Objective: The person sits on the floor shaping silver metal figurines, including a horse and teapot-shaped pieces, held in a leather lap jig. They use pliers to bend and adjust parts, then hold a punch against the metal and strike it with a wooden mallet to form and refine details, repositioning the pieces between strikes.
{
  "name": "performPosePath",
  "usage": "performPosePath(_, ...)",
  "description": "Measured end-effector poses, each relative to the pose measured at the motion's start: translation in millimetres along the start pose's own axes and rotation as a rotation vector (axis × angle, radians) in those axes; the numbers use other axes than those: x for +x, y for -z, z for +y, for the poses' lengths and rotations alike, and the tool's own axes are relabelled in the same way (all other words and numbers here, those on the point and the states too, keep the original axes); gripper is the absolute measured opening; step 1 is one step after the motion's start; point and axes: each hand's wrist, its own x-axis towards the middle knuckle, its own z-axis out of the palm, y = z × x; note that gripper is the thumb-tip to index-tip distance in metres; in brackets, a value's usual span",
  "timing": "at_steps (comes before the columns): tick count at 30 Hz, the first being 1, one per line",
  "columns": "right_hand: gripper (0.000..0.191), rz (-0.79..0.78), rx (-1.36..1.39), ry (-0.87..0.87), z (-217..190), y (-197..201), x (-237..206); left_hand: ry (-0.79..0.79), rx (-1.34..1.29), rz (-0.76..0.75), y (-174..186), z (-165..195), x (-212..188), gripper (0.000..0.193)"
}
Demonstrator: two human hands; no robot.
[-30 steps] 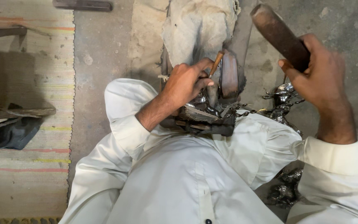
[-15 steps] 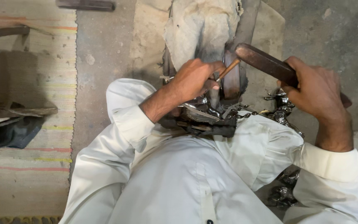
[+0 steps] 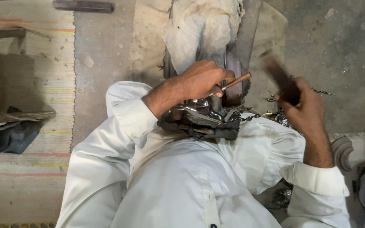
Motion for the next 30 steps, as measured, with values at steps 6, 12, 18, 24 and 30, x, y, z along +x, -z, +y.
performPosePath(6, 0.040, -0.122, -0.539, 0.075, 1.7, 3.6, -7.8, -0.020, -0.079, 0.091, 6.2, 3.6, -8.0, 0.033)
performPosePath(12, 0.031, -0.053, 0.259, -0.152, 32.0, -24.0, -15.9, -0.079, -0.613, 0.611, 8.2, -40.4, -58.0, 0.031)
performPosePath(18, 0.039, 0.002, 0.673, -0.486, 34.2, -85.9, -49.6, 0.647, -0.405, 0.797, -21.0, -96.5, -131.9, 0.016)
performPosePath(24, 0.047, -0.113, 0.781, -0.482, 9.8, -118.9, -73.3, 0.428, -0.233, 0.464, -76.6, -83.5, -131.7, 0.050)
performPosePath(30, 0.038, -0.076, 0.819, -0.478, -2.2, -122.1, -77.8, 0.585, -0.383, 0.263, -75.6, -85.9, -111.5, 0.050)
